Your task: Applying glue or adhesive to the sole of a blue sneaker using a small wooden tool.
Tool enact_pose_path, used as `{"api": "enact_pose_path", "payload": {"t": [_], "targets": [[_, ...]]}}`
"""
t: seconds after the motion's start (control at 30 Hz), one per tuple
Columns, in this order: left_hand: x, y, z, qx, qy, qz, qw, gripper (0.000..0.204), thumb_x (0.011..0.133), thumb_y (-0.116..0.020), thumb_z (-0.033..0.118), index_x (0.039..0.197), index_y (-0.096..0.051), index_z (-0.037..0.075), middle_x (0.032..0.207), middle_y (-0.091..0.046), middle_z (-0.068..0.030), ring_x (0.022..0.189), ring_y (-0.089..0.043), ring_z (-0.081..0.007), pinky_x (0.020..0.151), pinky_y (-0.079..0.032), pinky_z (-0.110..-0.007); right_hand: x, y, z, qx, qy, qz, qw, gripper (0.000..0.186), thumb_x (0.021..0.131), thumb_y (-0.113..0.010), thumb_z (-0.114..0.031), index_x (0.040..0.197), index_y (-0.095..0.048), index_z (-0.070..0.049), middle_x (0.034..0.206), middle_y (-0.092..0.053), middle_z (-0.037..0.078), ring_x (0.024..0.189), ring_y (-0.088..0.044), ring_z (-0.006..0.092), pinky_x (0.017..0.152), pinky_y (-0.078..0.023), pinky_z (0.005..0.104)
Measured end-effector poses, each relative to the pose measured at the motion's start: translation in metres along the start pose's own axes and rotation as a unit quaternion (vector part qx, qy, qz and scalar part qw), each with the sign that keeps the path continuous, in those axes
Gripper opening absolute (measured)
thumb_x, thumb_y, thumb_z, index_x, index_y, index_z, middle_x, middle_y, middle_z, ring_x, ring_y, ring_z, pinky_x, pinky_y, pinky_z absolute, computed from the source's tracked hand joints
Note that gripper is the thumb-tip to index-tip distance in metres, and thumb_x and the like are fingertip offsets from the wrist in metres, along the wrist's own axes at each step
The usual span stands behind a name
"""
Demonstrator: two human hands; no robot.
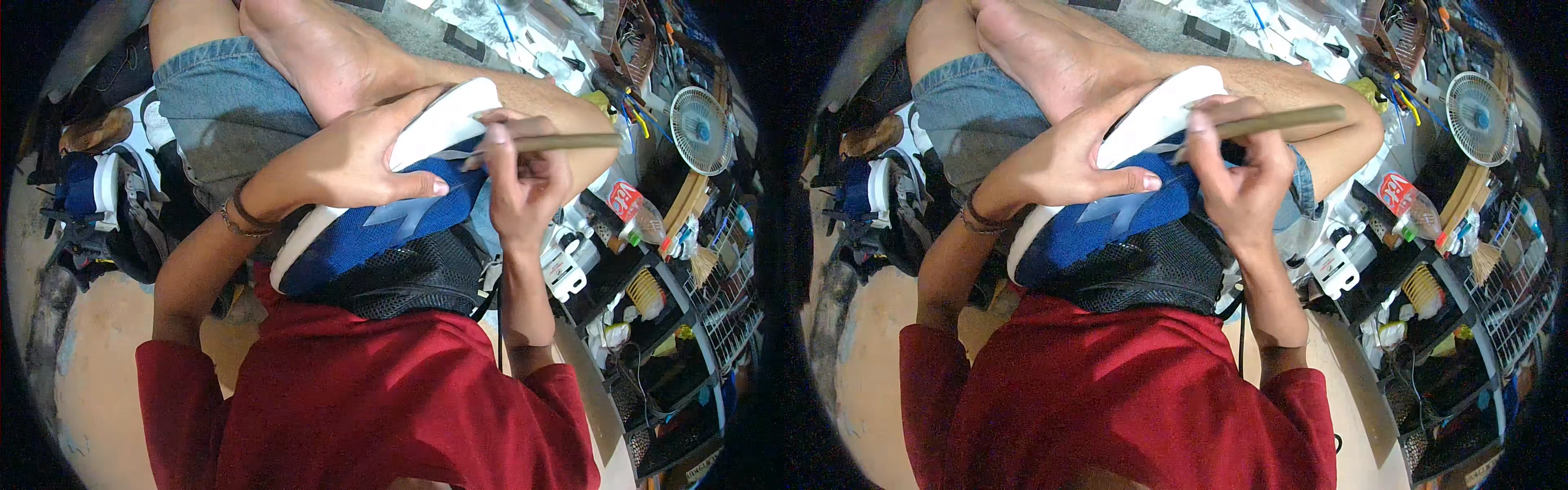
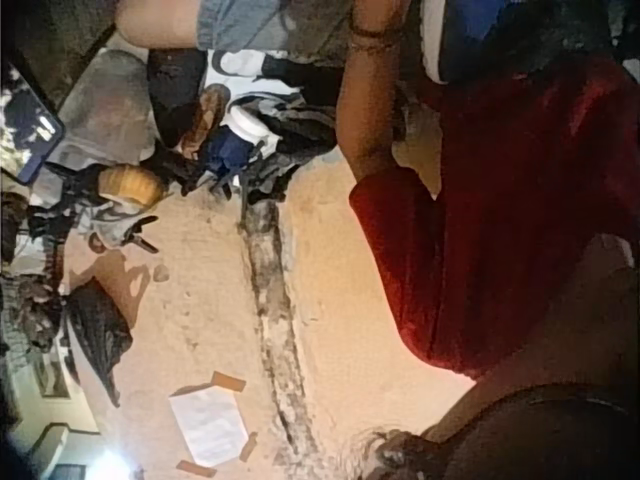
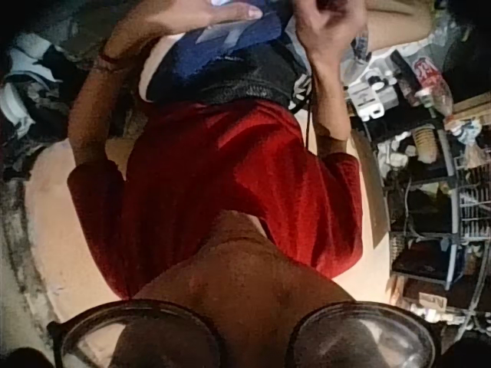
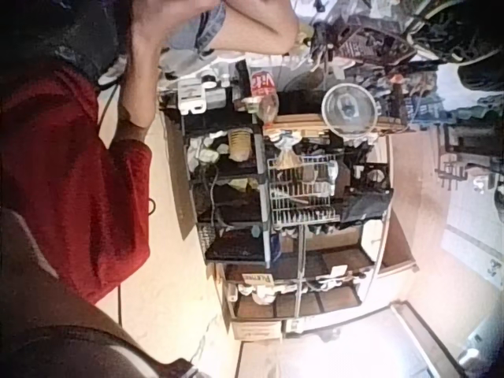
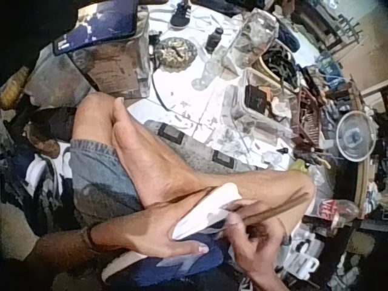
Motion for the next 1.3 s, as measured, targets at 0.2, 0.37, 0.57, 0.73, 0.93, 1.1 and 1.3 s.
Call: {"api": "enact_pose_path", "payload": {"t": [0.2,0.37,0.57,0.73,0.93,1.1,1.3], "targets": [[0.0,0.003,0.001,0.006,-0.024,0.009,1.0,0.087,0.083,-0.079,0.014,0.151,-0.027,-0.003,0.143,-0.046,-0.0161,0.132,-0.043,-0.0211,0.11,-0.036,-0.034,-0.003,0.007,0.006,0.118,-0.059,0.046,0.99,0.005,0.093,-0.06,0.004,0.089,-0.058,0.004,0.1,-0.067,0.017,0.077,-0.063,0.0121,0.067,-0.051,0.0238],[0.0,0.002,-0.001,0.02,-0.003,0.013,1.0,0.088,0.082,-0.08,0.015,0.151,-0.027,-0.003,0.142,-0.047,-0.0161,0.131,-0.044,-0.0208,0.11,-0.036,-0.034,-0.002,0.007,0.006,0.121,-0.065,0.04,0.99,0.006,0.094,-0.059,0.004,0.088,-0.057,0.004,0.097,-0.066,0.016,0.087,-0.064,0.0156,0.069,-0.052,0.0251],[0.001,0.002,0.001,0.021,-0.002,0.006,1.0,0.089,0.082,-0.08,0.016,0.15,-0.027,-0.004,0.142,-0.048,-0.0177,0.132,-0.044,-0.022,0.111,-0.036,-0.034,-0.003,0.008,0.007,0.119,-0.07,0.032,0.99,0.005,0.092,-0.061,0.005,0.089,-0.058,0.004,0.097,-0.066,0.016,0.088,-0.064,0.0161,0.072,-0.051,0.0257],[0.001,0.002,0.005,0.02,-0.01,0.001,1.0,0.089,0.082,-0.08,0.018,0.15,-0.027,-0.004,0.142,-0.047,-0.0192,0.133,-0.044,-0.0233,0.111,-0.035,-0.035,-0.001,0.004,0.008,0.107,-0.063,0.014,0.992,0.004,0.091,-0.062,0.006,0.09,-0.058,0.004,0.098,-0.066,0.016,0.085,-0.064,0.0149,0.071,-0.051,0.0253],[0.002,0.001,0.0,0.02,-0.008,0.0,1.0,0.088,0.082,-0.08,0.019,0.15,-0.027,-0.004,0.142,-0.047,-0.0194,0.133,-0.044,-0.0237,0.111,-0.035,-0.035,0.002,-0.003,0.001,0.082,-0.042,-0.006,0.996,0.004,0.09,-0.063,0.006,0.091,-0.059,0.005,0.099,-0.066,0.015,0.073,-0.064,0.013,0.063,-0.052,0.0243],[0.001,0.004,0.003,0.042,0.01,0.007,0.999,0.088,0.082,-0.079,0.02,0.15,-0.028,-0.004,0.142,-0.047,-0.0204,0.135,-0.043,-0.026,0.113,-0.033,-0.036,0.003,-0.005,0.0,0.027,-0.027,-0.026,0.999,0.004,0.092,-0.061,0.003,0.091,-0.059,0.005,0.098,-0.067,0.015,0.069,-0.064,0.0115,0.061,-0.052,0.0231],[0.002,0.0,0.002,0.056,-0.014,0.004,0.998,0.089,0.082,-0.079,0.021,0.15,-0.027,-0.003,0.143,-0.047,-0.0212,0.135,-0.043,-0.0266,0.113,-0.033,-0.037,-0.001,0.005,0.007,0.145,-0.062,0.02,0.987,0.005,0.096,-0.057,0.002,0.091,-0.055,0.004,0.099,-0.067,0.017,0.07,-0.061,0.0094,0.059,-0.053,0.0238]]}}
Point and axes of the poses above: each hand's wrist, its own x-axis towards the middle knuckle, its own y-axis out of the back of the hand, z = x × y, the point moved 8 cm from there along x, towards the middle knuckle
